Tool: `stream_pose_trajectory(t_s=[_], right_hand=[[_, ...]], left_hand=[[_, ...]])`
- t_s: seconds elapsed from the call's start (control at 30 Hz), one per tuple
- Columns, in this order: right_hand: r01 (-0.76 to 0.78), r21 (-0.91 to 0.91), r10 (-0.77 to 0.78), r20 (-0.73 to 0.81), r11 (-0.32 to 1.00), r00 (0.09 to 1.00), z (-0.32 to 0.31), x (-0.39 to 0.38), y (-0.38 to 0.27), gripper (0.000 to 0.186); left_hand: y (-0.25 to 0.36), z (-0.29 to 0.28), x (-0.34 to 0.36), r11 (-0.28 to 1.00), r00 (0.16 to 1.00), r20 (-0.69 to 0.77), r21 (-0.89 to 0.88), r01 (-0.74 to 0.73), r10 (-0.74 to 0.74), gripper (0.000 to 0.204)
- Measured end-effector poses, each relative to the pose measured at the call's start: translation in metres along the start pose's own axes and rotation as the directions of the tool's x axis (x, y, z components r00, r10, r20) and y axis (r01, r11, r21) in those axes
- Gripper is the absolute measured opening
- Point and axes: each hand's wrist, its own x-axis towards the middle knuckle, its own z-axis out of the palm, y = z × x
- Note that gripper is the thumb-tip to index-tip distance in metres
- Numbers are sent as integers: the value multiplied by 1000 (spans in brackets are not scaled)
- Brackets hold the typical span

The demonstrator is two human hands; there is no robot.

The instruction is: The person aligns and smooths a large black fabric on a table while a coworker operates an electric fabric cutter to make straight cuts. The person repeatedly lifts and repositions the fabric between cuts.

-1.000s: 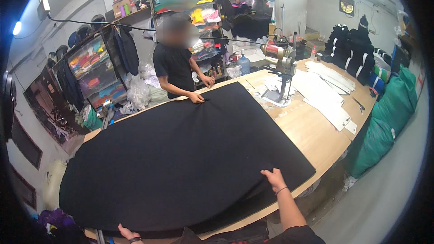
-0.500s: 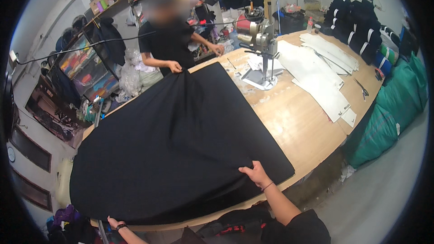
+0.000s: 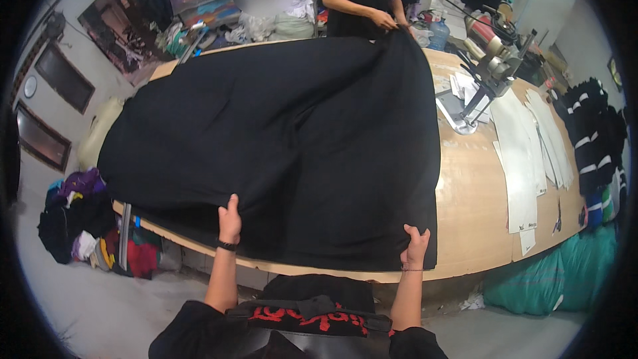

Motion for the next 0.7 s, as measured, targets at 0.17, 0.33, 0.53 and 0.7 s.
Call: stream_pose_trajectory(t_s=[0.17, 0.33, 0.53, 0.7], right_hand=[[20, 97, -24, 37, 995, 999, -33, 5, 3, 44], [-2, -449, -56, -117, 894, 992, -82, 17, 42, 27], [92, -210, -122, -136, 973, 983, -87, 26, 41, 32], [286, -112, -293, -53, 952, 955, -63, 30, 1, 26]], left_hand=[[-21, -20, 3, 963, 991, -135, -263, -60, 25, 47], [-76, -112, 60, 712, 928, -310, -698, -76, -205, 29], [-130, -147, 86, 532, 805, -6, -753, 387, -594, 32], [-94, -143, 87, 766, 957, -226, -643, -5, -183, 29]])
